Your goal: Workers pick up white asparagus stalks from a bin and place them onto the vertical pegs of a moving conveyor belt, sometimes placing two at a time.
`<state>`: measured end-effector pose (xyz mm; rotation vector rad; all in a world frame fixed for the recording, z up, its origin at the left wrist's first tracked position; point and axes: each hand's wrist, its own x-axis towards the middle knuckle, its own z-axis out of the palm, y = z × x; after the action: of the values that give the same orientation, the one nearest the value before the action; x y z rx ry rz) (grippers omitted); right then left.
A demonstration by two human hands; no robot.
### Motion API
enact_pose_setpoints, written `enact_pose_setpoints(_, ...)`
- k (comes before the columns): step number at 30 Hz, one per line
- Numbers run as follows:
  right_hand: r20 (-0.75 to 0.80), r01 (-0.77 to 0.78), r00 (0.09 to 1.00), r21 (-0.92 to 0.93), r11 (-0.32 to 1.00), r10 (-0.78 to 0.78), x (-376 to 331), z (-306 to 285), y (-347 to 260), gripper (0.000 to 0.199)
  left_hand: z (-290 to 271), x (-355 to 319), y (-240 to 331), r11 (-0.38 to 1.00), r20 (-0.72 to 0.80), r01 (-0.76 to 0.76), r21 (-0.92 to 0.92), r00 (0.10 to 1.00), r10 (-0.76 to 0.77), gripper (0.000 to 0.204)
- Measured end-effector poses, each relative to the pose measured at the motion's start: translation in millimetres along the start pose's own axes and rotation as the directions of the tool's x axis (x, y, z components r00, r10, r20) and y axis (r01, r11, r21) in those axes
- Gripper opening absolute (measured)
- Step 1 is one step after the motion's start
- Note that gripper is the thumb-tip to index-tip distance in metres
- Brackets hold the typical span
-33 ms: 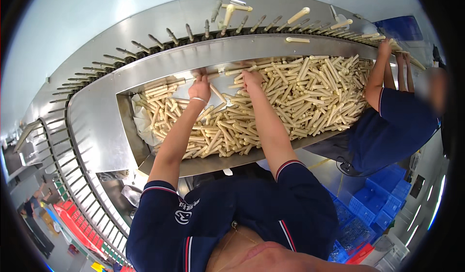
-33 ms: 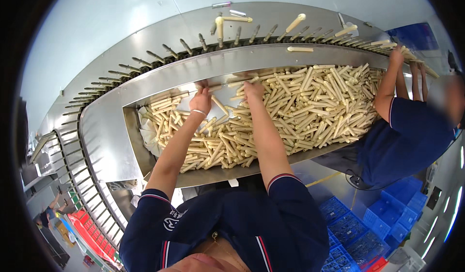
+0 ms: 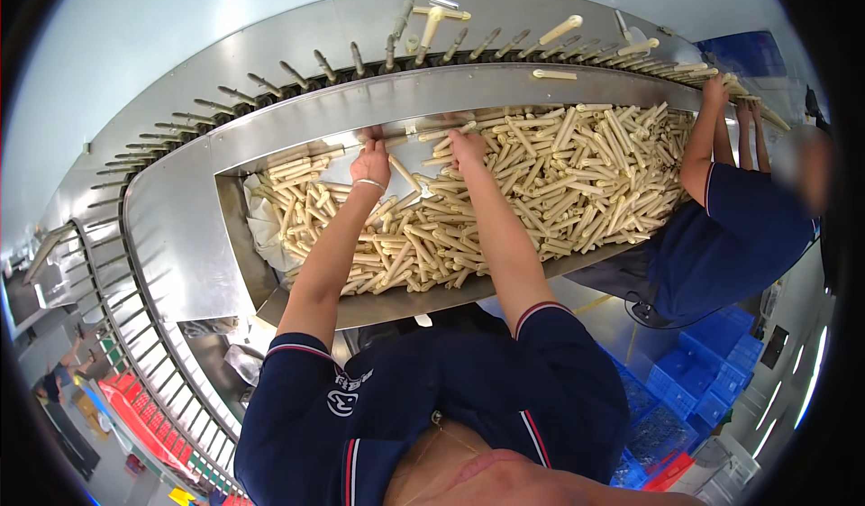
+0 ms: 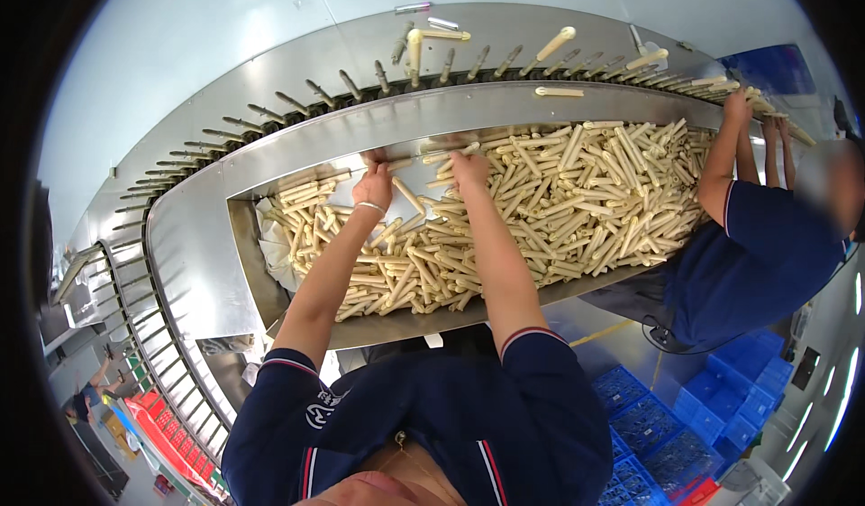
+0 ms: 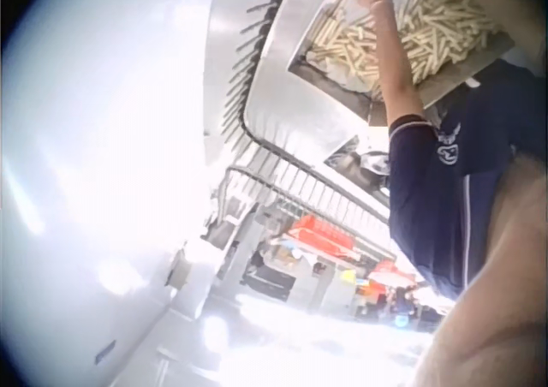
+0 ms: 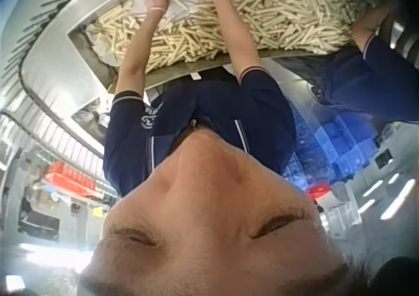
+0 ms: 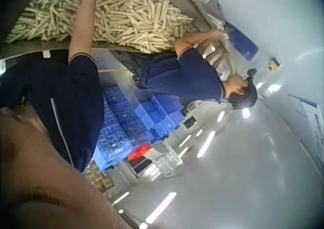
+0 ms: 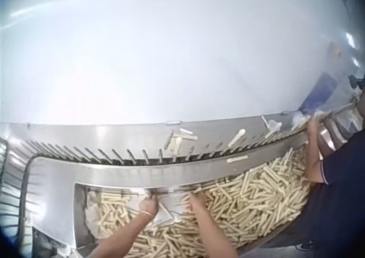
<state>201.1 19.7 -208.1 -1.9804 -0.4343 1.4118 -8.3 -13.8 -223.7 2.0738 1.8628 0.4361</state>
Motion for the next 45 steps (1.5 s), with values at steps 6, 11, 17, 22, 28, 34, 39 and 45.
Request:
enact_pose_setpoints(6, 0.303, 0.501, 0.769, 0.259, 0.826, -0.562, -85.1, 13.5, -44.4, 0.015, 18.0, 6.7, -36.1, 0.987, 0.17, 0.01, 0.162, 0.985, -0.038, 0.018)
enact_pose_setpoints(11, 0.051, 0.89, 0.447, 0.074, 0.45, -0.893, -123.5, 8.1, -153.6, 0.019, -33.0, -30.8, -29.3, 0.999, 0.23, -0.042, -0.019, 0.972, 0.045, 0.025)
enact_pose_setpoints(17, 0.096, 0.795, 0.388, -0.539, 0.28, -0.917, -124.3, -1.3, -202.6, 0.032, -110.8, -61.4, -9.3, 0.99, 0.276, 0.051, -0.133, 0.961, -0.013, 0.025)
enact_pose_setpoints(22, 0.081, 0.617, 0.444, -0.75, 0.239, -0.892, -112.2, 0.6, -181.9, 0.034, -121.8, -80.7, -24.4, 0.717, 0.239, 0.102, -0.69, 0.967, 0.093, 0.039)
enact_pose_setpoints(28, 0.224, 0.735, 0.534, -0.599, 0.317, -0.816, -106.9, 1.8, -58.2, 0.026, -129.6, -100.5, -41.9, 0.787, 0.141, -0.068, -0.613, 0.971, 0.193, 0.052)
enact_pose_setpoints(34, 0.613, 0.595, 0.724, -0.787, -0.164, -0.316, -38.7, 24.1, 32.4, 0.023, -136.7, -103.3, -35.4, 0.026, 0.18, 0.182, -0.983, 0.982, -0.055, 0.057)
enact_pose_setpoints(39, 0.64, 0.665, 0.701, -0.746, -0.037, -0.316, -106.3, 22.0, -15.6, 0.023, -176.1, -66.5, -17.8, -0.041, 0.102, 0.097, -0.994, 0.978, -0.18, 0.028)
enact_pose_setpoints(45, 0.754, 0.191, 0.654, -0.08, 0.978, -0.066, -140.0, -5.9, -50.0, 0.024, -238.1, 27.6, 4.7, 0.161, -0.439, -0.412, -0.897, 0.877, -0.196, 0.022)
